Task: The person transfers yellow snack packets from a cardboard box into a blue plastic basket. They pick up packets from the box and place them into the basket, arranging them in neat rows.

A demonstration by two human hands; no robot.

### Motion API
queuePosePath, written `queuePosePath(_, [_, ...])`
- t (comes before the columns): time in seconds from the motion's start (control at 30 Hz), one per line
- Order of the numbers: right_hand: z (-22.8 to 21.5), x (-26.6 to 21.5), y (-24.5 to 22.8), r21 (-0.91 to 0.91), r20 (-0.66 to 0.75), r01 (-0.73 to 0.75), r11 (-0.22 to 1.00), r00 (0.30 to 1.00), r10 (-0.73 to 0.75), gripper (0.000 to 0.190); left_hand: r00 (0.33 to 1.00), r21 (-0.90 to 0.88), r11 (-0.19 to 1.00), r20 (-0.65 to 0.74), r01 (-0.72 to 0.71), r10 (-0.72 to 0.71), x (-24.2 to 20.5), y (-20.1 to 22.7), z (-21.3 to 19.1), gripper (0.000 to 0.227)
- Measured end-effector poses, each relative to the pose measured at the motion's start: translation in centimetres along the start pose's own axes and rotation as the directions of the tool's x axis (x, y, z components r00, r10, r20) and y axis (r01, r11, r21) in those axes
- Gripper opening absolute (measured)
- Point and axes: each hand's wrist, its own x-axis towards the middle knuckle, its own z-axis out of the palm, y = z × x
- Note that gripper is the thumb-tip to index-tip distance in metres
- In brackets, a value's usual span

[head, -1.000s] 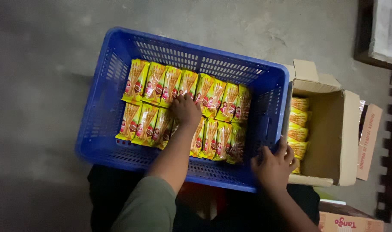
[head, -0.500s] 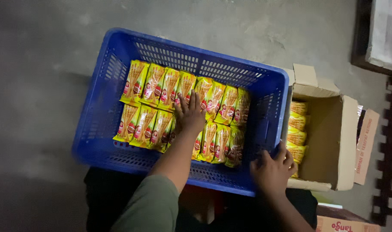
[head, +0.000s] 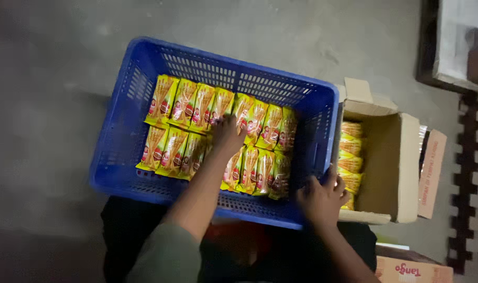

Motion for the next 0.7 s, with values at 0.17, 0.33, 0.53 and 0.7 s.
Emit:
queuePosePath(0.17, [0.1,0.2,0.1,-0.007,-0.023,0.012,1.000,1.000,-0.012,0.027,0.883,-0.095,0.983,0.460,0.154,-0.094,-5.5,2.4,-9.2,0.051])
queuePosePath(0.33, [-0.4,0.1,-0.1,0.059,0.005,-0.004,0.998,1.000,0.003,0.026,0.791,-0.078,0.983,0.605,0.169,-0.088,-13.1,5.3,-14.4,0.050])
queuePosePath(0.53, [0.0,0.3,0.2,0.164,-0.004,0.015,0.986,1.000,-0.014,0.022,0.825,-0.074,0.982,0.555,0.173,-0.103,-16.1,6.6,-14.3,0.047])
queuePosePath(0.7, [4.0,1.1,2.1,0.394,-0.123,0.115,0.912,0.990,-0.071,0.034,0.813,0.079,0.976,0.542,0.201,-0.211,-15.8,8.3,-15.3,0.040])
